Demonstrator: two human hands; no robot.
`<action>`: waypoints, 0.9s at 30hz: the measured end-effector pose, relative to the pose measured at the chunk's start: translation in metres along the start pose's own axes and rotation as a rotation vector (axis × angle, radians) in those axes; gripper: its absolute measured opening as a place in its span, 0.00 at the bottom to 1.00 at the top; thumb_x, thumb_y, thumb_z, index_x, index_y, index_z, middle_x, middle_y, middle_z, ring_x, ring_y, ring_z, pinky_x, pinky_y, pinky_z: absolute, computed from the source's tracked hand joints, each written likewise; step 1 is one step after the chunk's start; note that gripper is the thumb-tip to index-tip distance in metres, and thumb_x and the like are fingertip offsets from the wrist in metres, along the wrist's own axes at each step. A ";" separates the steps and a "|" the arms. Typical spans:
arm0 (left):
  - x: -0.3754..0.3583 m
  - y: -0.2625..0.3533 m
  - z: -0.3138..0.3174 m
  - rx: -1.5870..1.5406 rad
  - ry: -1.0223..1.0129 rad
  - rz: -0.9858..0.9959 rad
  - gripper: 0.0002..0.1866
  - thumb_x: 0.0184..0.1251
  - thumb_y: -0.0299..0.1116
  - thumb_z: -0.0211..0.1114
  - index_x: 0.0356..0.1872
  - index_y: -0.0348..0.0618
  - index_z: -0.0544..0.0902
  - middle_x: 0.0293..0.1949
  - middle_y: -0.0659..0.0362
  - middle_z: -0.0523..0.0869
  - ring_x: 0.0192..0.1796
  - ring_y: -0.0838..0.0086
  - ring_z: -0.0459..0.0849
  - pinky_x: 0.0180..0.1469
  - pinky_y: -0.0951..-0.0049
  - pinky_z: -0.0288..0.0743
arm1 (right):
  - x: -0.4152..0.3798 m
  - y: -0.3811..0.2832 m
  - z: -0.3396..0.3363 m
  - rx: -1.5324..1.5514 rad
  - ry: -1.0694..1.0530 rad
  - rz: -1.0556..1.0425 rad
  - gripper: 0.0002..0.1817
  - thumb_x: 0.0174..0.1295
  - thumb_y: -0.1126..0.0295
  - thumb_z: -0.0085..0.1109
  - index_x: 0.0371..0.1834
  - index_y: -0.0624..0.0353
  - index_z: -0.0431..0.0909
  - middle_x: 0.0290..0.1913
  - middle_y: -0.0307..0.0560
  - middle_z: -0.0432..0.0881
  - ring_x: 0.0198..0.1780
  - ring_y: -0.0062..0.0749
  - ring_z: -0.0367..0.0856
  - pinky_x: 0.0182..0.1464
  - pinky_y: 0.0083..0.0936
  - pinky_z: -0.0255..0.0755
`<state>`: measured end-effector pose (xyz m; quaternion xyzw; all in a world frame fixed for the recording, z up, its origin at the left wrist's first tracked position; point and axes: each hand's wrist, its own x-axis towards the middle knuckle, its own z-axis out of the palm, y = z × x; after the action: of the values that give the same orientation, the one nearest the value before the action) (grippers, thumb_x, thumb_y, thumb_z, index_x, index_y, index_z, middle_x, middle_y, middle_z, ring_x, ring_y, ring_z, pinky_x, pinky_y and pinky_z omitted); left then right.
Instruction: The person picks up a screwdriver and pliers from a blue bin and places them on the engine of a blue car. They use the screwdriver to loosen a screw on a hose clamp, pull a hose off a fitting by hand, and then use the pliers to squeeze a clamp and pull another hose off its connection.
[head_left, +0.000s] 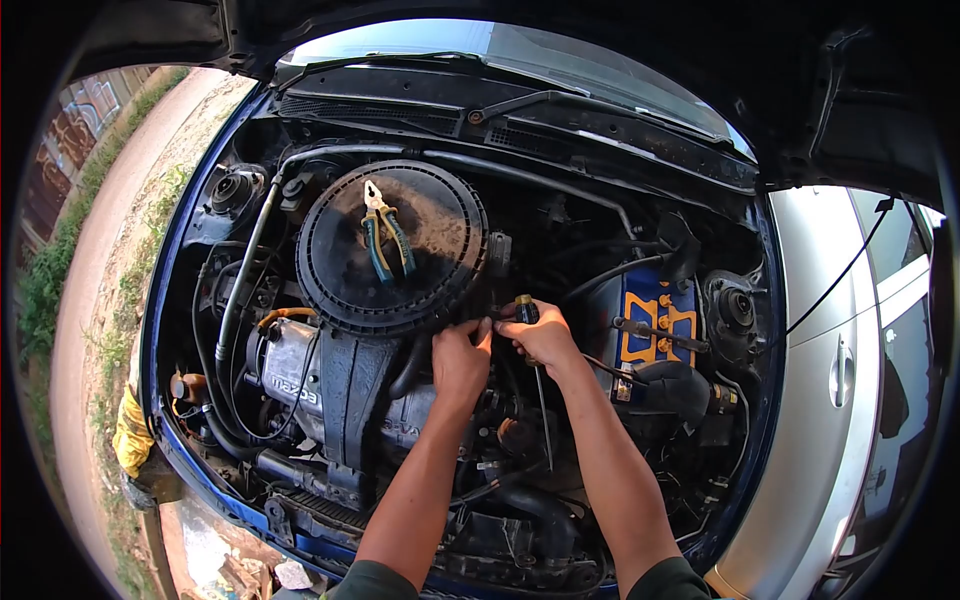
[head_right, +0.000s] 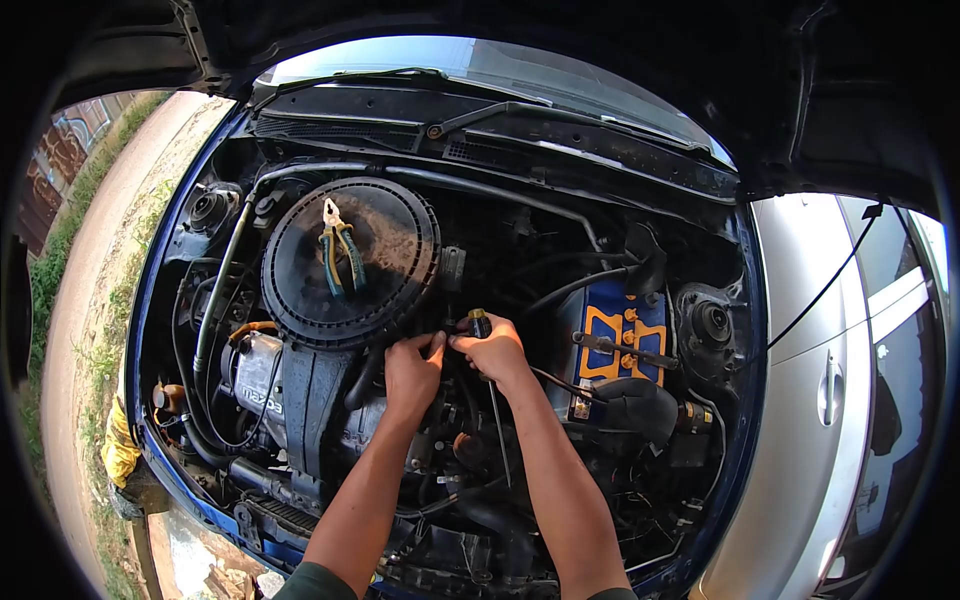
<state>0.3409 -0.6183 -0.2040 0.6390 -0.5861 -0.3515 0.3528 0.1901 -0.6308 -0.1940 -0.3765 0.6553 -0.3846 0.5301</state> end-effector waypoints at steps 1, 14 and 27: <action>0.000 0.004 0.001 0.001 0.034 -0.051 0.16 0.72 0.39 0.73 0.48 0.34 0.92 0.40 0.35 0.90 0.44 0.42 0.91 0.48 0.54 0.82 | -0.002 -0.001 0.000 0.000 0.000 0.001 0.13 0.58 0.72 0.79 0.43 0.62 0.85 0.28 0.39 0.83 0.27 0.21 0.81 0.29 0.22 0.74; -0.001 -0.007 0.010 -0.022 0.137 0.022 0.15 0.71 0.40 0.73 0.45 0.36 0.93 0.38 0.35 0.90 0.43 0.39 0.90 0.50 0.51 0.83 | -0.066 -0.151 -0.027 0.269 0.272 -0.635 0.13 0.75 0.60 0.67 0.42 0.58 0.78 0.28 0.35 0.78 0.25 0.16 0.74 0.26 0.18 0.67; -0.002 -0.001 0.006 -0.005 0.103 -0.016 0.15 0.72 0.41 0.71 0.45 0.39 0.94 0.38 0.37 0.90 0.43 0.39 0.89 0.50 0.50 0.83 | -0.051 -0.139 -0.002 0.230 0.392 -1.037 0.07 0.80 0.71 0.58 0.51 0.58 0.70 0.32 0.39 0.76 0.30 0.19 0.74 0.32 0.20 0.72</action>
<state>0.3364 -0.6170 -0.2077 0.6600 -0.5612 -0.3226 0.3813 0.2077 -0.6426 -0.0478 -0.5105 0.4245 -0.7264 0.1779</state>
